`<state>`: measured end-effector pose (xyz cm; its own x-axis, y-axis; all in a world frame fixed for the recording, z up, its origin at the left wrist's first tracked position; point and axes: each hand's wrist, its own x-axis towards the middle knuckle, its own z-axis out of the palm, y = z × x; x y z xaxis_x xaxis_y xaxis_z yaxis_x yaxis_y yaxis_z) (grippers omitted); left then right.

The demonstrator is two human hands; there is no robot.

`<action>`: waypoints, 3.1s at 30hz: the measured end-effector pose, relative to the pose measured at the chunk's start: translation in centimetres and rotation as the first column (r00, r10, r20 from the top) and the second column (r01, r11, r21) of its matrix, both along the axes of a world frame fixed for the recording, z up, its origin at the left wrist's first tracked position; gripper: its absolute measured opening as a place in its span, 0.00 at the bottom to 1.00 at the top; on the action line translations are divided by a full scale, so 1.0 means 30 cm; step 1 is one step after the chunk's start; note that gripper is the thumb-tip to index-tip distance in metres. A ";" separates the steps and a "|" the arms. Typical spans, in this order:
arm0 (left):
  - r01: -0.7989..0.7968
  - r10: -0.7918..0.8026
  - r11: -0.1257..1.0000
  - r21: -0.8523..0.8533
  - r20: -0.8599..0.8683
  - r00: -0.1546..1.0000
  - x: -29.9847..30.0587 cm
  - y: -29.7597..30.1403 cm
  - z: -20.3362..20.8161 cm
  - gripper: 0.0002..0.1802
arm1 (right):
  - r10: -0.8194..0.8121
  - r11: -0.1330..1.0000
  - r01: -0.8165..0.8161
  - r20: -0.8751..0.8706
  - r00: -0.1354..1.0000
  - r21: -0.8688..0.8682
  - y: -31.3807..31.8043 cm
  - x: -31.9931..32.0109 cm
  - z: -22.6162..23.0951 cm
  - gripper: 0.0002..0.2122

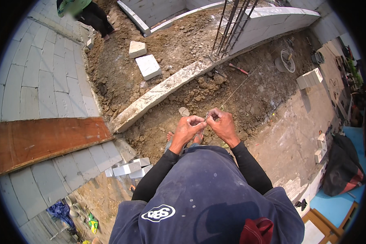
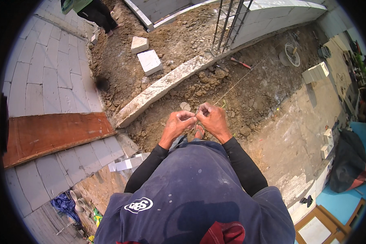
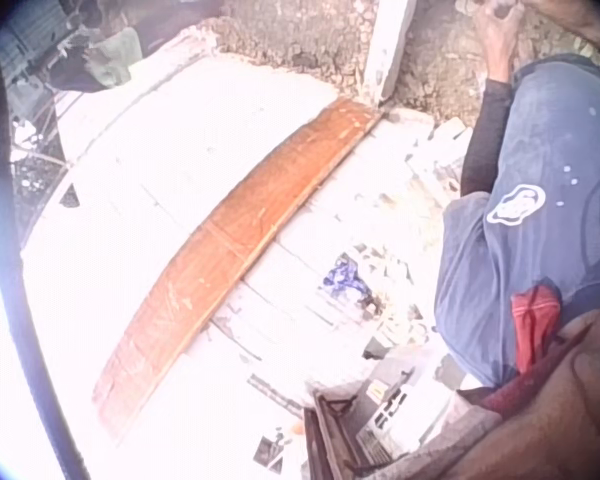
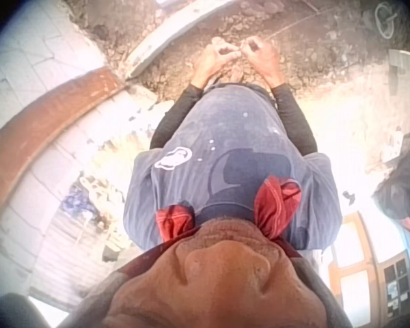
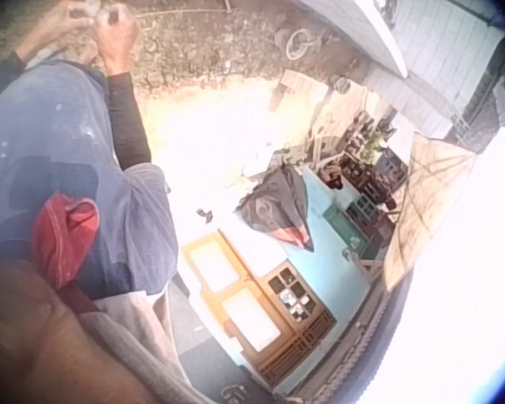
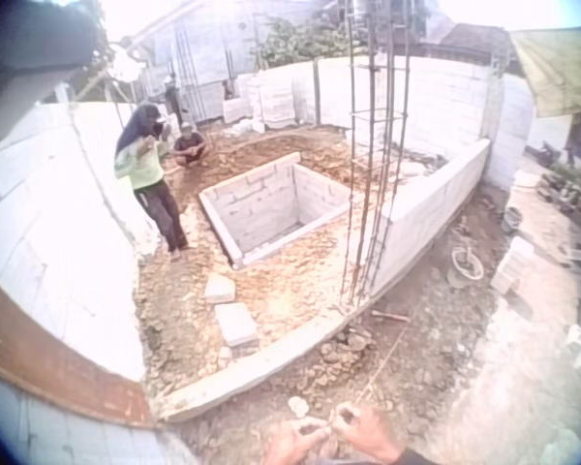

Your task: The person uses a string and a hammer to align and mark a wall surface. They stretch a white string across a wooden panel, securing it at one point, and then use a hammer to drive a nail or pin into the concrete wall to fix the string's position, ensuring a straight line for the construction work.

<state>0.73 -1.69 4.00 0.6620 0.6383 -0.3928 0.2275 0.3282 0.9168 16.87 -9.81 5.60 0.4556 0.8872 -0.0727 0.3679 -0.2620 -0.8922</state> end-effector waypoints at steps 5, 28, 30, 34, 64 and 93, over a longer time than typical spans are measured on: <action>-0.004 0.008 0.994 0.111 -0.035 0.999 0.009 -0.008 -0.033 0.12 | -0.150 0.989 0.150 0.038 0.988 0.020 0.008 -0.065 -0.041 0.06; -0.255 0.371 0.823 -0.507 0.140 0.918 -0.022 0.062 -0.068 0.14 | 0.036 0.993 -0.065 -0.268 0.963 -0.099 -0.019 -0.041 -0.060 0.11; -0.252 0.376 0.826 -0.504 0.161 0.913 -0.023 0.074 -0.071 0.15 | 0.020 0.975 -0.067 -0.218 0.976 -0.210 -0.016 -0.028 -0.013 0.09; -0.369 0.500 0.787 -0.494 0.162 0.851 -0.046 0.107 -0.052 0.16 | 0.053 0.989 -0.066 -0.100 0.994 -0.135 -0.024 0.023 -0.055 0.08; -0.102 0.114 0.983 0.150 -0.077 0.990 -0.134 0.063 -0.092 0.12 | 0.210 0.957 -0.259 -0.304 0.929 -0.130 0.032 -0.063 -0.056 0.10; -0.327 0.373 0.895 -0.304 0.108 0.921 -0.120 0.038 -0.099 0.14 | 0.187 0.967 -0.218 -0.212 0.959 -0.134 -0.003 -0.084 -0.088 0.09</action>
<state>-2.87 -0.54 1.02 0.4841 0.7222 -0.4941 -0.0907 0.6030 0.7925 14.36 -9.89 2.96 0.2302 0.9303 -0.2855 0.2495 -0.3400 -0.9067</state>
